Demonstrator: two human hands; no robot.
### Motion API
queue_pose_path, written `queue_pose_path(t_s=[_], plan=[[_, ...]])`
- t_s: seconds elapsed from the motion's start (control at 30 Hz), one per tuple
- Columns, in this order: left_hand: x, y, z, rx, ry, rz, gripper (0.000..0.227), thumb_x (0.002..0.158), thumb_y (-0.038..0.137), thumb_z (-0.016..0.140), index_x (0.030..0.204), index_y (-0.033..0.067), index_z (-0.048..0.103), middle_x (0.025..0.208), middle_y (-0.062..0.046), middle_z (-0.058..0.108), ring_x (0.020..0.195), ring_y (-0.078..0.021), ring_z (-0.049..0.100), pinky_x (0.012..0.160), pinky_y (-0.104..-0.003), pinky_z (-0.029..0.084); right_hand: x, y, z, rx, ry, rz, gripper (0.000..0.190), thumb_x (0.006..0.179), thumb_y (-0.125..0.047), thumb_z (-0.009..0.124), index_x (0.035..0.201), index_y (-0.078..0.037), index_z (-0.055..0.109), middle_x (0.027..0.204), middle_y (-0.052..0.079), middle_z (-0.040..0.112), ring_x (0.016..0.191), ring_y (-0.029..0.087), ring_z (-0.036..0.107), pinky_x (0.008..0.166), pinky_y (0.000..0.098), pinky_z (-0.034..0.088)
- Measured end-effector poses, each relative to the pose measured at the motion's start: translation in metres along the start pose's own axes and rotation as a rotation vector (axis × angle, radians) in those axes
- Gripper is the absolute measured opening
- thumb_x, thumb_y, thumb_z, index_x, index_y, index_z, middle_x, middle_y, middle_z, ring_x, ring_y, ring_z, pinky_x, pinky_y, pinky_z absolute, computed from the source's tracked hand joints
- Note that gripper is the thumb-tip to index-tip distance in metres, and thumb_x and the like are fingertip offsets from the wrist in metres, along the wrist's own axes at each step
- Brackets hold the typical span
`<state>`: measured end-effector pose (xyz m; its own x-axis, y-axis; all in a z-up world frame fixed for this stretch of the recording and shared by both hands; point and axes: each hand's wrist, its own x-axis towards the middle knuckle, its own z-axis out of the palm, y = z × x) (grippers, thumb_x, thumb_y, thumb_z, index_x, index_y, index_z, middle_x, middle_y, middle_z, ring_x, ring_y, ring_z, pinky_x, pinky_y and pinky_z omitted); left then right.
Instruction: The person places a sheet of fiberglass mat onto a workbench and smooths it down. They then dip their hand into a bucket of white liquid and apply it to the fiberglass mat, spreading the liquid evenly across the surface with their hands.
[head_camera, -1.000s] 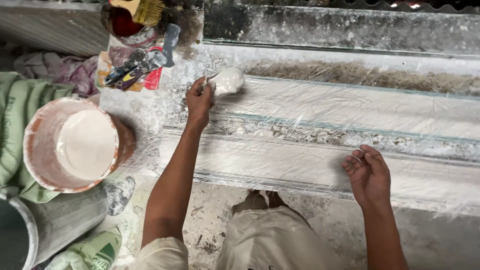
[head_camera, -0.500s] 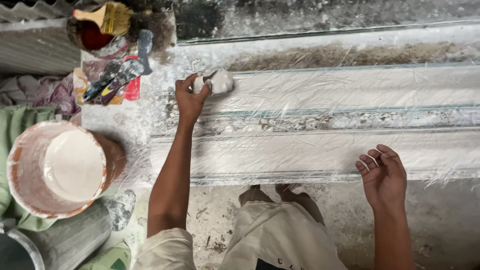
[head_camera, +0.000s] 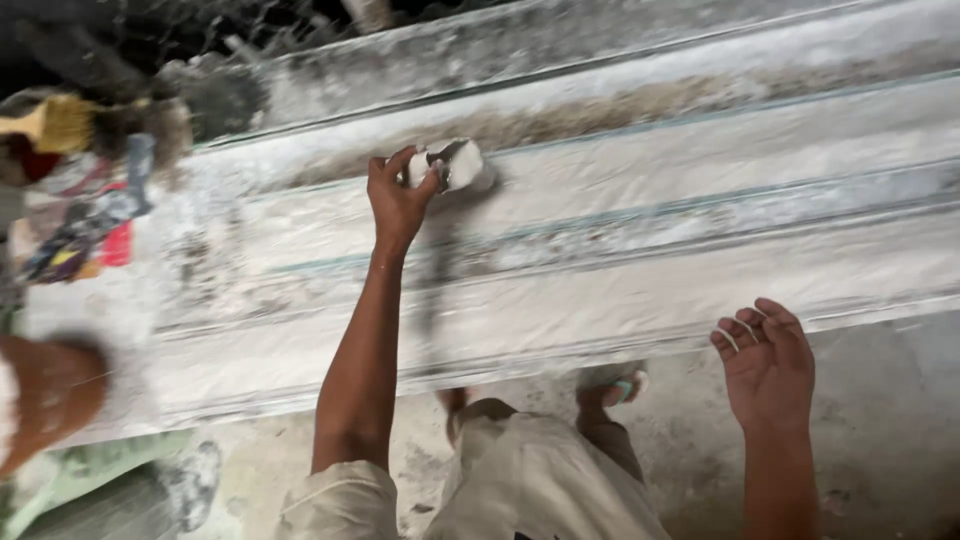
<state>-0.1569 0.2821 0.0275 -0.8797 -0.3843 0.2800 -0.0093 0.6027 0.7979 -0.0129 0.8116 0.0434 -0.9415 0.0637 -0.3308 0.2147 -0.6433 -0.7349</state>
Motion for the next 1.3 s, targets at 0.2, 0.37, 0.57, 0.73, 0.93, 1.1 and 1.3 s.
queue_pose_path(t_s=[0.2, 0.37, 0.57, 0.73, 0.93, 1.1, 1.3], plan=[[-0.031, 0.081, 0.176, 0.114, 0.08, 0.19, 0.044, 0.087, 0.023, 0.091, 0.122, 0.0013, 0.075, 0.111, -0.012, 0.053, 0.105, -0.0259, 0.056, 0.086, -0.042, 0.051, 0.033, -0.114, -0.16, 0.033, 0.081, -0.055, 0.019, 0.108, -0.02, 0.064, 0.125, -0.012, 0.064, 0.112, 0.004, 0.065, 0.107, 0.024, 0.062, 0.098, 0.0438, 0.05], [-0.042, 0.178, 0.293, -0.076, 0.019, 0.05, 0.043, 0.08, 0.019, 0.089, 0.118, 0.0036, 0.074, 0.1, -0.01, 0.048, 0.078, -0.0192, 0.057, 0.067, -0.033, 0.051, 0.067, -0.203, -0.221, -0.078, 0.141, -0.093, 0.018, 0.104, -0.02, 0.063, 0.12, -0.013, 0.065, 0.109, 0.005, 0.066, 0.104, 0.024, 0.064, 0.097, 0.0433, 0.052], [-0.055, 0.273, 0.44, -0.013, 0.026, 0.107, 0.041, 0.079, 0.014, 0.089, 0.117, 0.0071, 0.077, 0.097, -0.009, 0.047, 0.074, -0.0181, 0.056, 0.066, -0.034, 0.049, 0.165, -0.287, -0.296, -0.086, 0.011, -0.164, 0.017, 0.11, -0.013, 0.058, 0.125, -0.008, 0.063, 0.112, 0.007, 0.067, 0.105, 0.024, 0.065, 0.096, 0.0415, 0.055], [-0.067, 0.341, 0.562, -0.1, 0.014, 0.05, 0.043, 0.08, 0.014, 0.088, 0.121, 0.0072, 0.076, 0.096, -0.008, 0.05, 0.07, -0.017, 0.054, 0.064, -0.034, 0.051, 0.243, -0.369, -0.388, -0.131, 0.035, -0.116, 0.017, 0.109, -0.013, 0.06, 0.125, -0.009, 0.064, 0.111, 0.007, 0.067, 0.105, 0.024, 0.066, 0.094, 0.042, 0.054], [-0.079, 0.437, 0.701, -0.069, -0.015, 0.064, 0.04, 0.078, 0.012, 0.088, 0.115, 0.003, 0.074, 0.095, -0.008, 0.051, 0.068, -0.0164, 0.055, 0.062, -0.034, 0.05, 0.281, -0.481, -0.529, -0.13, 0.165, -0.122, 0.021, 0.107, -0.014, 0.059, 0.127, -0.01, 0.064, 0.113, 0.007, 0.068, 0.106, 0.026, 0.066, 0.095, 0.045, 0.055], [-0.077, 0.507, 0.817, -0.098, -0.004, 0.175, 0.04, 0.074, 0.011, 0.088, 0.111, 0.0026, 0.074, 0.095, -0.011, 0.055, 0.073, -0.0181, 0.057, 0.066, -0.035, 0.05, 0.338, -0.535, -0.616, -0.077, 0.223, -0.128, 0.021, 0.107, -0.012, 0.06, 0.128, -0.009, 0.064, 0.114, 0.008, 0.068, 0.107, 0.027, 0.066, 0.094, 0.0455, 0.054], [-0.089, 0.59, 0.945, 0.05, 0.04, 0.225, 0.044, 0.073, 0.014, 0.092, 0.111, 0.0026, 0.074, 0.086, -0.009, 0.061, 0.084, -0.0257, 0.053, 0.072, -0.041, 0.049, 0.432, -0.608, -0.692, -0.093, 0.176, -0.03, 0.023, 0.104, -0.012, 0.059, 0.126, -0.009, 0.065, 0.111, 0.009, 0.067, 0.104, 0.028, 0.065, 0.094, 0.045, 0.055]])
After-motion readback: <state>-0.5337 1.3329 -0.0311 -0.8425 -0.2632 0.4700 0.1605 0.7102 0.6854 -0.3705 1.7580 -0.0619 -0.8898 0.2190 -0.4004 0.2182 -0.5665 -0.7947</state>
